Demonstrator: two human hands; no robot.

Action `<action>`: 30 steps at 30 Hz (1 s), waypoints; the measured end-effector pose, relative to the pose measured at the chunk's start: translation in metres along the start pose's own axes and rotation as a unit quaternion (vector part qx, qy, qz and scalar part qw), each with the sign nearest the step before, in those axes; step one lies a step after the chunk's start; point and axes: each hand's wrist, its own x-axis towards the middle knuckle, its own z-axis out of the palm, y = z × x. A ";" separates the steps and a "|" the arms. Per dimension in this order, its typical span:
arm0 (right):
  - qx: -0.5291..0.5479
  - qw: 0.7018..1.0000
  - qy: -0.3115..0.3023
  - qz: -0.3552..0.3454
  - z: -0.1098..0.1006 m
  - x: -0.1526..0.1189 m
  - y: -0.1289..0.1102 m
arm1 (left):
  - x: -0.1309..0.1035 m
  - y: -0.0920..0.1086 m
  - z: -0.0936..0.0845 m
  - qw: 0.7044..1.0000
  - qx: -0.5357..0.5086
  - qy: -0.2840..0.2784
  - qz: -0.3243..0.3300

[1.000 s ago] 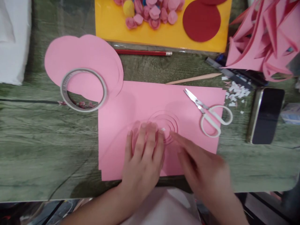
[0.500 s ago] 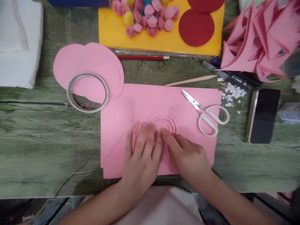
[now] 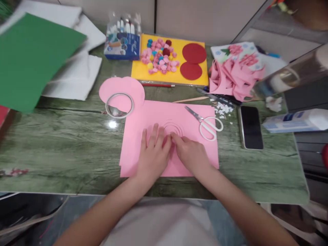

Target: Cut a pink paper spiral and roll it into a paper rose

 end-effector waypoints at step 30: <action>0.038 0.997 0.060 -0.040 0.016 -0.014 0.011 | 0.125 -0.046 -0.002 0.970 -0.160 -0.184 0.010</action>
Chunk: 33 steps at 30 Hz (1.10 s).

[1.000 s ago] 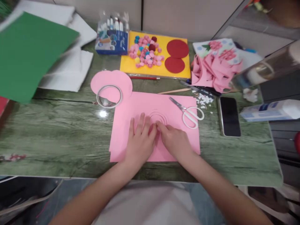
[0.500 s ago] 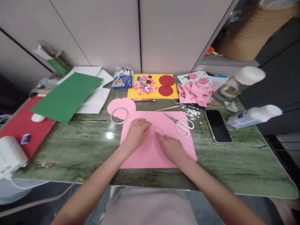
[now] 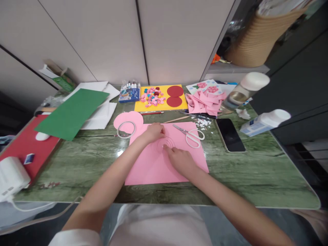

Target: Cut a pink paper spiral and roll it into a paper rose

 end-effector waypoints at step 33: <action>0.316 0.945 0.073 0.055 -0.019 0.035 0.022 | -0.042 -0.022 -0.026 0.800 -0.584 -0.061 -0.120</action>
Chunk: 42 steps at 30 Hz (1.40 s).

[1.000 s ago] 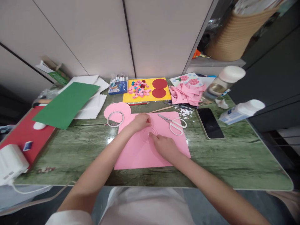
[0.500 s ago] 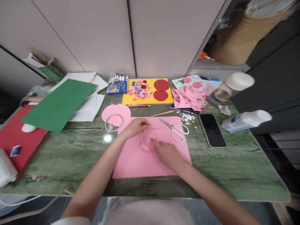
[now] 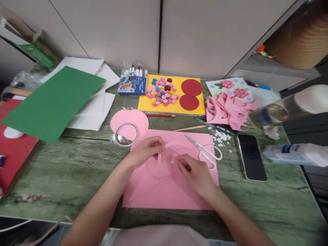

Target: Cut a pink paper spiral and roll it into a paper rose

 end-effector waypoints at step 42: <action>0.351 0.913 -0.194 0.068 -0.032 -0.019 0.042 | 0.011 -0.017 0.002 0.995 -0.070 0.065 -0.020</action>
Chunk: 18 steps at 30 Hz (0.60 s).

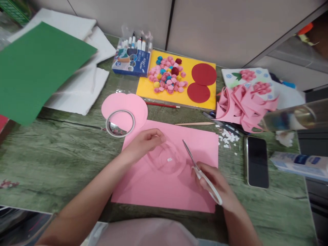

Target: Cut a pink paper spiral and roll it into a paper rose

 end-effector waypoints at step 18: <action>-0.042 0.998 -0.033 0.012 0.002 0.003 -0.006 | -0.002 -0.002 0.005 0.999 -0.023 0.037 0.009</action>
